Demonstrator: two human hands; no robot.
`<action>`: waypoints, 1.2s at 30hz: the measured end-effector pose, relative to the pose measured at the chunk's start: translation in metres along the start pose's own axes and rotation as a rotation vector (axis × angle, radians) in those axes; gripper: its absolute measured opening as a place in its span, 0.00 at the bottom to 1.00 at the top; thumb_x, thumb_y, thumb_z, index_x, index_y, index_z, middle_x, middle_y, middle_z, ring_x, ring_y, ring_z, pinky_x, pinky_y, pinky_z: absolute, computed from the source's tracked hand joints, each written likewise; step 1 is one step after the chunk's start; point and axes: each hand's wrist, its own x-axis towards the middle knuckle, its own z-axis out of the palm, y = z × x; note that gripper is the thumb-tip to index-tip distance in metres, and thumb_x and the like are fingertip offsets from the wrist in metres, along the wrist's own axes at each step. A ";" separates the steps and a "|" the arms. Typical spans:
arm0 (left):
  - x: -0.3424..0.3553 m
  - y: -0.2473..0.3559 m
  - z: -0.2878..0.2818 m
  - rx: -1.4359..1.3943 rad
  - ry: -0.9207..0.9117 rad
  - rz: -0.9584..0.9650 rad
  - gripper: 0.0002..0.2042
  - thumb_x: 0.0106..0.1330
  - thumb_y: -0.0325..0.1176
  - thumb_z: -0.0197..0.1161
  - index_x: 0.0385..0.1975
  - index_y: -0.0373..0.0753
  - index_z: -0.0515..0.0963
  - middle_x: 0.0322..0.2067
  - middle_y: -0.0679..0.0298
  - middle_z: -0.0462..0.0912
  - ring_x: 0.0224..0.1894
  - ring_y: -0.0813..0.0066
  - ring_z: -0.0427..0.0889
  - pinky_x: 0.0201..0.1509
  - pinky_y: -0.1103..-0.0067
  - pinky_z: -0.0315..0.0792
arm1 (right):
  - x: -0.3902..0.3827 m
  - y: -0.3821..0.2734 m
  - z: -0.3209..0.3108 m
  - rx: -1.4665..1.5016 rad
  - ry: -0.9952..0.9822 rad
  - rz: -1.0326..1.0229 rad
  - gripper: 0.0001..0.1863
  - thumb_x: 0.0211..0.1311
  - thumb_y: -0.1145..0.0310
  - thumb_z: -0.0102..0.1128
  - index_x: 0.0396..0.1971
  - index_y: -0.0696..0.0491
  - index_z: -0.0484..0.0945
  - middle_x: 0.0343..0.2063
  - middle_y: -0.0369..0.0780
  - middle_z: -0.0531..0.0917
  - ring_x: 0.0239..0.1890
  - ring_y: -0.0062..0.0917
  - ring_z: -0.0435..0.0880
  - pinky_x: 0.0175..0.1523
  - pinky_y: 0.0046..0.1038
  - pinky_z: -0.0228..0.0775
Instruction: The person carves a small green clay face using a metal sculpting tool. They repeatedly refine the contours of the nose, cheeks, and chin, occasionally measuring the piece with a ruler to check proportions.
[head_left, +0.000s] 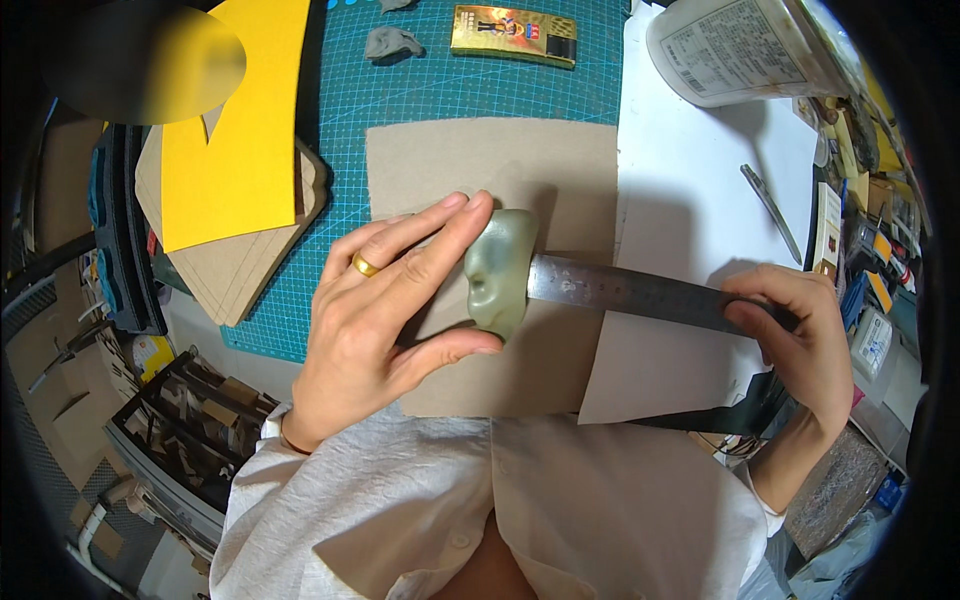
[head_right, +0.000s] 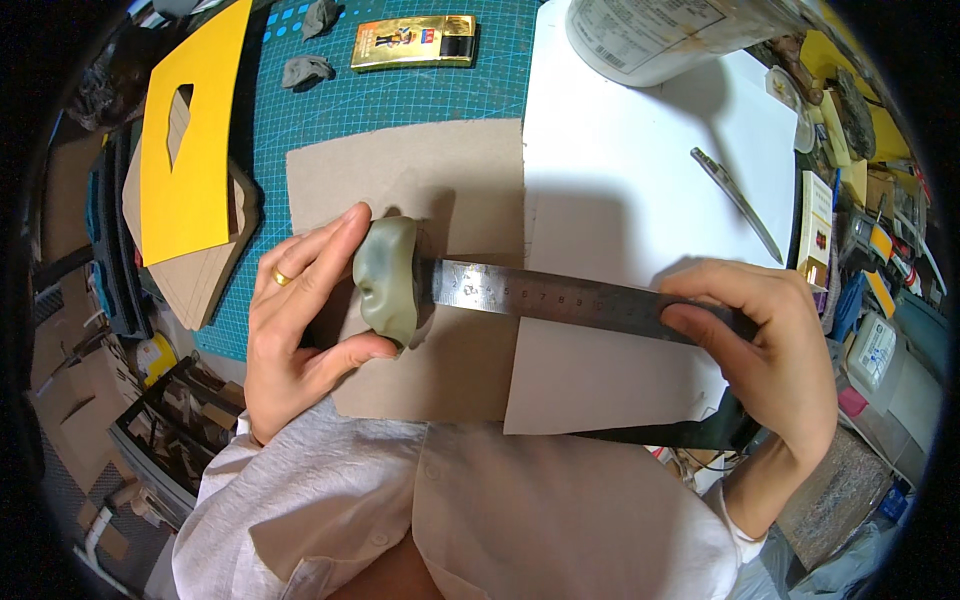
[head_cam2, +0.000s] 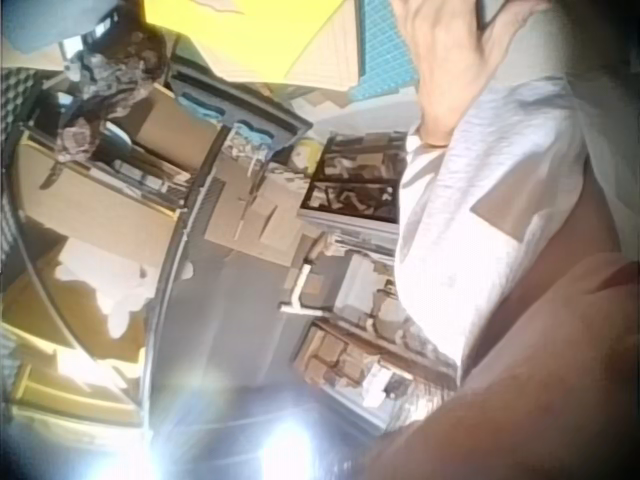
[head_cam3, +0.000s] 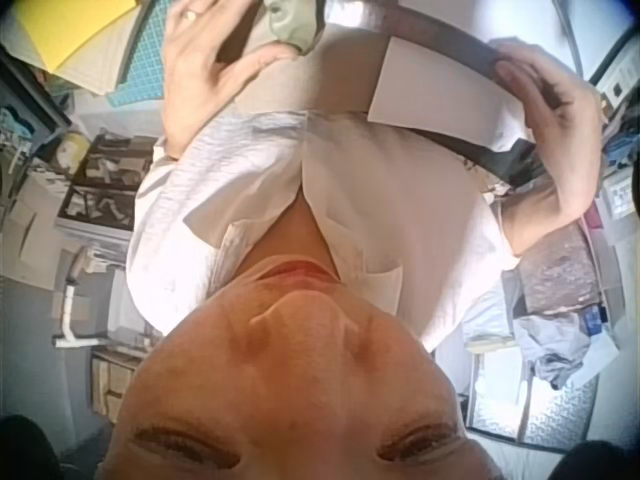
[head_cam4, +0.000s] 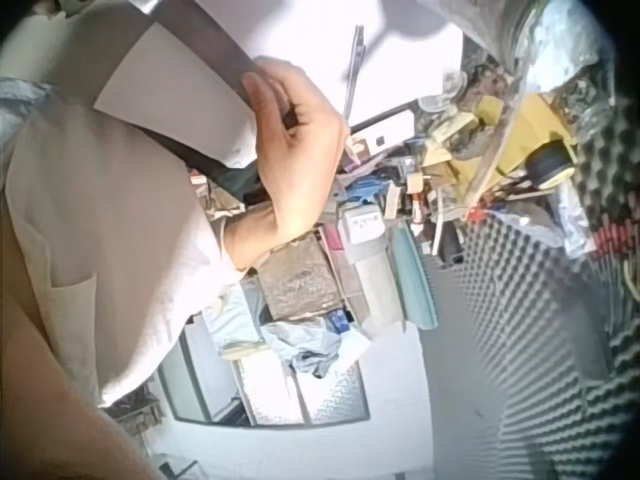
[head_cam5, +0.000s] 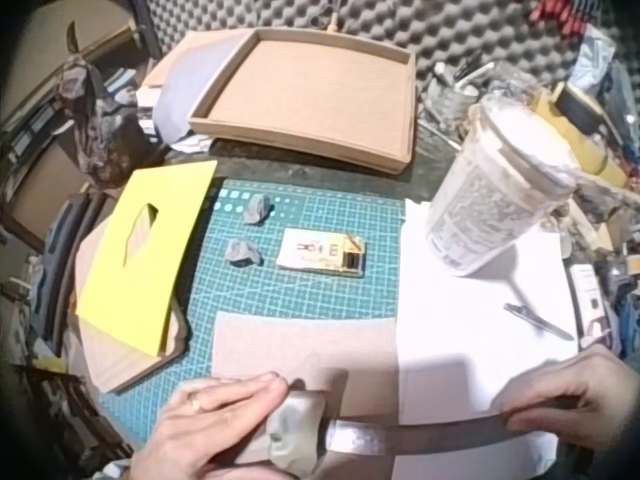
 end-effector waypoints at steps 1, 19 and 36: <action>0.000 0.000 0.000 0.003 0.001 -0.001 0.41 0.47 0.51 0.72 0.63 0.37 0.73 0.54 0.61 0.82 0.62 0.68 0.76 0.62 0.70 0.64 | 0.000 0.000 0.000 -0.002 -0.001 -0.001 0.06 0.54 0.85 0.63 0.33 0.63 0.81 0.27 0.42 0.84 0.30 0.25 0.83 0.40 0.23 0.74; 0.001 0.000 -0.001 0.003 0.003 0.004 0.41 0.47 0.51 0.72 0.63 0.37 0.73 0.55 0.61 0.82 0.62 0.67 0.76 0.61 0.71 0.65 | -0.014 -0.021 -0.010 -0.147 0.093 -0.103 0.08 0.53 0.85 0.63 0.34 0.62 0.82 0.26 0.45 0.84 0.29 0.28 0.84 0.37 0.23 0.73; 0.000 -0.001 0.000 0.007 0.018 0.014 0.41 0.47 0.51 0.72 0.63 0.37 0.73 0.53 0.61 0.83 0.60 0.68 0.77 0.60 0.72 0.65 | -0.009 -0.022 -0.010 -0.165 0.052 -0.096 0.08 0.52 0.85 0.62 0.34 0.62 0.82 0.27 0.45 0.84 0.29 0.30 0.85 0.39 0.24 0.74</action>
